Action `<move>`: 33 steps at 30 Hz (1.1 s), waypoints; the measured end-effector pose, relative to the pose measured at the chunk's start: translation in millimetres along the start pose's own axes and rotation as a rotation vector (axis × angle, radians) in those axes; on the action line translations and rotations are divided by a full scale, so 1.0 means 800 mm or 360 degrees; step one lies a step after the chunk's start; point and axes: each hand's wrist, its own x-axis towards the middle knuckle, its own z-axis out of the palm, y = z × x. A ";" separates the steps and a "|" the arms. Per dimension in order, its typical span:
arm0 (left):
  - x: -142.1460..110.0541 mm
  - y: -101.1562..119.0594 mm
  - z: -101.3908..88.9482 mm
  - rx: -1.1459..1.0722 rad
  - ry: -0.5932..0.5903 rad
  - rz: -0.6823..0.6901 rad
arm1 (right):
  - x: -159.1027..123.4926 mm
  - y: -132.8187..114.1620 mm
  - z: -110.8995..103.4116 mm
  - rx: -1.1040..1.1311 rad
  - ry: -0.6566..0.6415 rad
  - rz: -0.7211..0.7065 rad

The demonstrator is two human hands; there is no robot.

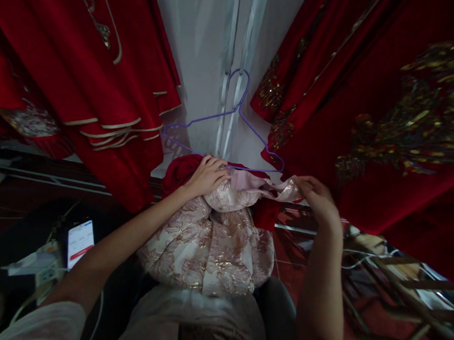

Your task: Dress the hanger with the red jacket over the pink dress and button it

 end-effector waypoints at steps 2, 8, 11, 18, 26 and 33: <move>-0.006 0.004 -0.007 -0.0032 0.0026 -0.0010 | 0.013 0.021 -0.009 -0.0070 0.0278 0.0016; -0.005 0.011 -0.017 -0.0113 0.0040 -0.0037 | 0.020 0.027 -0.004 -0.0062 0.0568 -0.0155; -0.005 0.011 -0.016 -0.0078 0.0039 -0.0017 | 0.010 0.009 0.008 -0.0103 0.0624 -0.0162; -0.007 0.013 -0.019 0.0000 0.0053 0.0000 | 0.013 0.014 0.002 -0.0231 0.0662 -0.0151; -0.006 0.012 -0.028 -0.0184 0.0025 -0.0019 | 0.002 -0.007 0.031 -0.0028 0.0626 -0.0225; -0.002 0.022 -0.021 -0.0226 0.0033 -0.0050 | 0.007 -0.079 0.085 -0.0214 0.0317 -0.0726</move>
